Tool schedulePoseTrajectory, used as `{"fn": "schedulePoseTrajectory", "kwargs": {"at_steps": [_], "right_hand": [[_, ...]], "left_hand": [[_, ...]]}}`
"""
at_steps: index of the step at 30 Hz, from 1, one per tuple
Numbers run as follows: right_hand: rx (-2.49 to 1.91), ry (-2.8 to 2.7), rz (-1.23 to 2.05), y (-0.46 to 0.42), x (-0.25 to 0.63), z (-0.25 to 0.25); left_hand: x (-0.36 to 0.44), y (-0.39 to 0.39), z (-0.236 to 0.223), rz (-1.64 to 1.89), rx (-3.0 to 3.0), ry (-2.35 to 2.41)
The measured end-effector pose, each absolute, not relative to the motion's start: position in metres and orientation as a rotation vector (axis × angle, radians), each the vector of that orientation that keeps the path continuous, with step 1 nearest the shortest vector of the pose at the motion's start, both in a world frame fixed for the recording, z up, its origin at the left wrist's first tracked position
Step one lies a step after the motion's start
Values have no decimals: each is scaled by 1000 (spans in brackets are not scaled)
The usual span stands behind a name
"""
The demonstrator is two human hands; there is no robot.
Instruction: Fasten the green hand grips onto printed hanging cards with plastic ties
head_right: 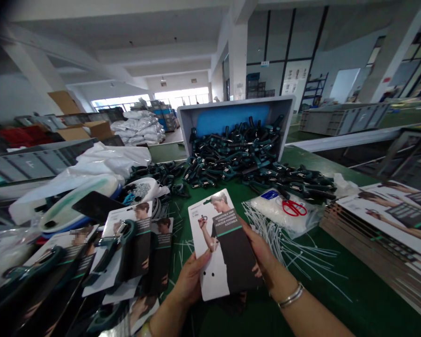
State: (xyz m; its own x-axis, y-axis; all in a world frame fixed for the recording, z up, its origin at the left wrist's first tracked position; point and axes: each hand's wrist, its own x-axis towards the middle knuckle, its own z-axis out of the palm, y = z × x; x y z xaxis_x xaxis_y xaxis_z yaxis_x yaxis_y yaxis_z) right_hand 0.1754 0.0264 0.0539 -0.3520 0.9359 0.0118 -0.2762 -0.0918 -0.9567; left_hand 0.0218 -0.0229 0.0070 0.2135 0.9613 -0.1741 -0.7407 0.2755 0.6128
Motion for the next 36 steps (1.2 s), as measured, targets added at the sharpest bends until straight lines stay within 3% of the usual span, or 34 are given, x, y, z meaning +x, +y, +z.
{"fn": "schedulePoseTrajectory", "kwargs": {"at_steps": [6, 12, 14, 26, 31, 36], "right_hand": [[-863, -1399, 1378, 35, 190, 40], [-901, -2249, 219, 25, 199, 68], [-872, -2474, 23, 22, 194, 74], [-879, -2323, -40, 33, 174, 47], [-937, -2334, 126, 44, 194, 41], [-1758, -2228, 106, 70, 252, 40]], "left_hand": [[22, -22, 1, 1268, 490, 608], [21, -20, -5, 1254, 552, 620], [22, -20, -5, 1239, 572, 652], [15, -10, -2, 1239, 598, 828], [13, -8, -1, 1244, 586, 851], [4, 2, -5, 1285, 506, 964]]}}
